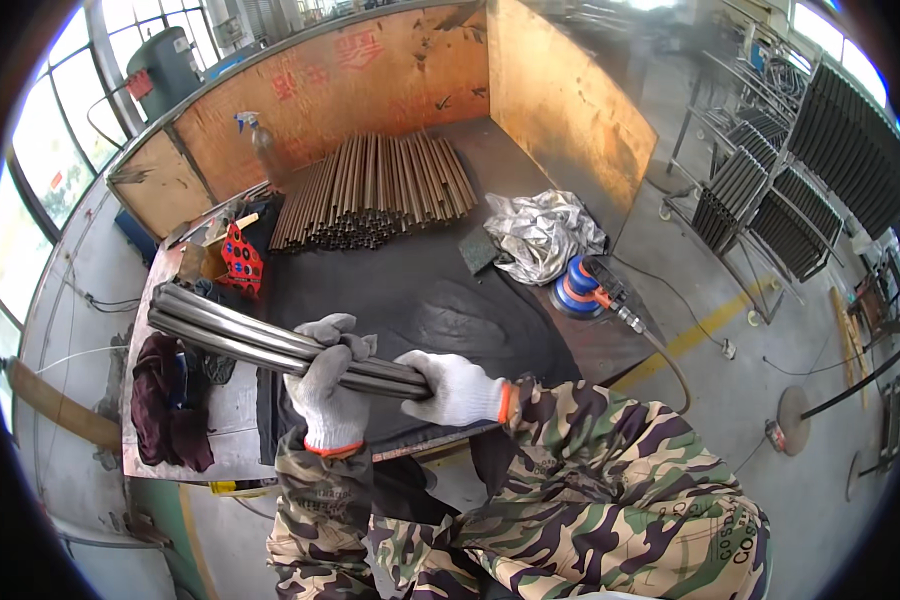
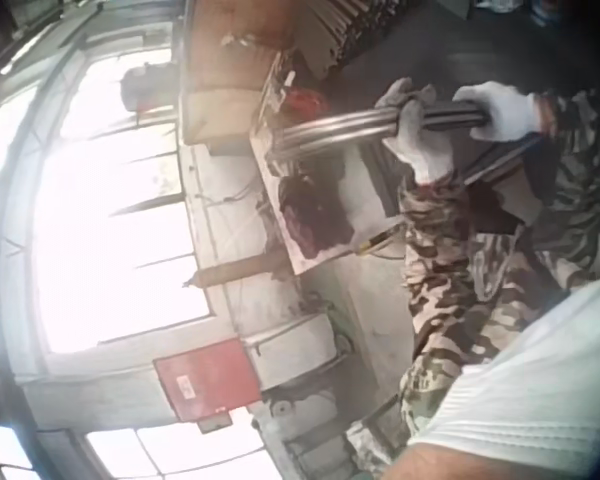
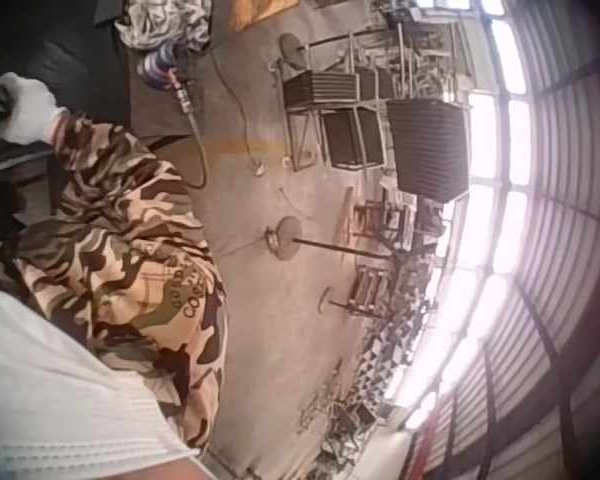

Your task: Polishing and cleaning metal tubes using a cloth and an orbital sander.

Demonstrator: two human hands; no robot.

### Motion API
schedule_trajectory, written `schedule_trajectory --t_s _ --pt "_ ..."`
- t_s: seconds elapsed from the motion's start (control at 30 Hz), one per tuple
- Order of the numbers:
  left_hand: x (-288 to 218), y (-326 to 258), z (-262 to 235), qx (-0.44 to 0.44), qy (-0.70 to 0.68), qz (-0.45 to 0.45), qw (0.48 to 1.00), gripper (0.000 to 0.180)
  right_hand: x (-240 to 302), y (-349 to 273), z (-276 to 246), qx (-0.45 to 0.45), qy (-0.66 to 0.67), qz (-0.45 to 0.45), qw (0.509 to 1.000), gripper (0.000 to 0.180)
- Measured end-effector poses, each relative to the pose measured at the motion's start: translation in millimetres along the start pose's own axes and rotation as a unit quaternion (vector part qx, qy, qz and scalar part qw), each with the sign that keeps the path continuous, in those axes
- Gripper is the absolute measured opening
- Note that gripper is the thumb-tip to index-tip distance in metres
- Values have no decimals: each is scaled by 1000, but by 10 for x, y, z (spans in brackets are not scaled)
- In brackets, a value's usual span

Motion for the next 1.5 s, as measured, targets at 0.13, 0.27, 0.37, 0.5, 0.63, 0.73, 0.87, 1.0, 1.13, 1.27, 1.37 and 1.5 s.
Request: schedule_trajectory --t_s 0.13,0.27,0.37,0.5,0.63,0.73,0.87,1.0,1.13,1.27,1.37,1.5 --pt "319 9 -225 -79 -40 -130 988 16 -242 -73 -232 -5 -180 35 983 36" --pt "13 297 -792 -188 -109 -65 974 17 -385 95 -578 85 -339 88 933 39" --pt "-80 357 -1469 -255 -73 -120 957 27 -395 144 -788 98 -415 63 902 33" --pt "207 261 -1952 -272 133 -100 948 30 -451 383 -834 122 -462 74 875 34" --pt "127 295 -1911 -176 443 -29 878 19 -620 556 -839 97 -450 48 886 35" --pt "89 301 -1559 -115 612 12 782 23 -705 581 -853 80 -477 43 874 33" --pt "252 128 -1243 96 779 206 584 43 -669 578 -793 104 -513 -30 852 30" --pt "309 101 -1228 118 796 177 567 56 -637 394 -821 111 -441 -36 890 56" --pt "362 106 -1166 143 818 163 532 72 -699 199 -734 55 -487 -55 870 87" --pt "392 140 -1190 164 841 139 496 84 -773 223 -693 47 -522 -49 850 94" --pt "418 184 -1201 172 843 121 496 91 -836 263 -705 51 -523 -39 850 96" --pt "267 190 -1293 274 788 99 543 101 -868 254 -724 51 -523 -31 850 98"
Point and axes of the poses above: each hand's wrist, its own y-axis towards the middle knuckle, its own z-axis out of the palm, x = y × z, the point moved 6 cm from there along y, towards the middle knuckle, and after that the axes turned 3 degrees about y, right-handed, at the moved point
